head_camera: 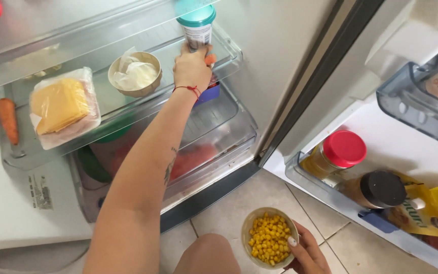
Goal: The person retrieves corn and a carrot from the refrigerator and places them on the counter. They then discard food scraps into a bin, wrap a white item in a plastic bag, and store it in a container inside the fridge. Finally, they wash a plate and add shredded carrots to it.
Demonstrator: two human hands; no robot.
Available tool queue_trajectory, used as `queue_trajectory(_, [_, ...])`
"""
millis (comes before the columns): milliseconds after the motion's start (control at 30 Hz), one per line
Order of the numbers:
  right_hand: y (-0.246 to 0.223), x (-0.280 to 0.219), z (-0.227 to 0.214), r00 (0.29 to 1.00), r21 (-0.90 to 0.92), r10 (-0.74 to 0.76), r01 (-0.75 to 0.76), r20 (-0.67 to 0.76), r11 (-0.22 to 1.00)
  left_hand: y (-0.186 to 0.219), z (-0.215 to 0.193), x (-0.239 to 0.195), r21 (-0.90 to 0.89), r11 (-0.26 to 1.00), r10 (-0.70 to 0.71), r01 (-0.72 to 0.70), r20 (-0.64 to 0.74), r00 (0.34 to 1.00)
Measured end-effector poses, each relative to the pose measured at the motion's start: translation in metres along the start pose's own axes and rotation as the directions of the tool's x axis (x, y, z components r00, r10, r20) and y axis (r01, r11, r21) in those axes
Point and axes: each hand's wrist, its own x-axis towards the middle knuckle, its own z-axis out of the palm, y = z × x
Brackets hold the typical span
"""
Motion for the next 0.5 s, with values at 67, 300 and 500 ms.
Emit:
queue_trajectory(67, [-0.003,0.001,0.0,0.999,-0.003,-0.026,0.026,-0.03,1.0,0.014,-0.004,0.003,0.055,0.998,-0.029,0.027,0.042,0.999])
queue_trajectory(300, [-0.002,0.006,-0.004,0.996,0.083,-0.074,0.078,-0.053,0.993,0.006,-0.008,-0.044,0.324,0.841,0.521,-0.434,-0.265,0.812])
queue_trajectory(500, [-0.011,-0.007,0.002,0.998,0.106,-0.002,0.008,-0.058,0.994,-0.061,-0.109,-0.125,0.698,0.694,0.483,-0.174,-0.273,0.832])
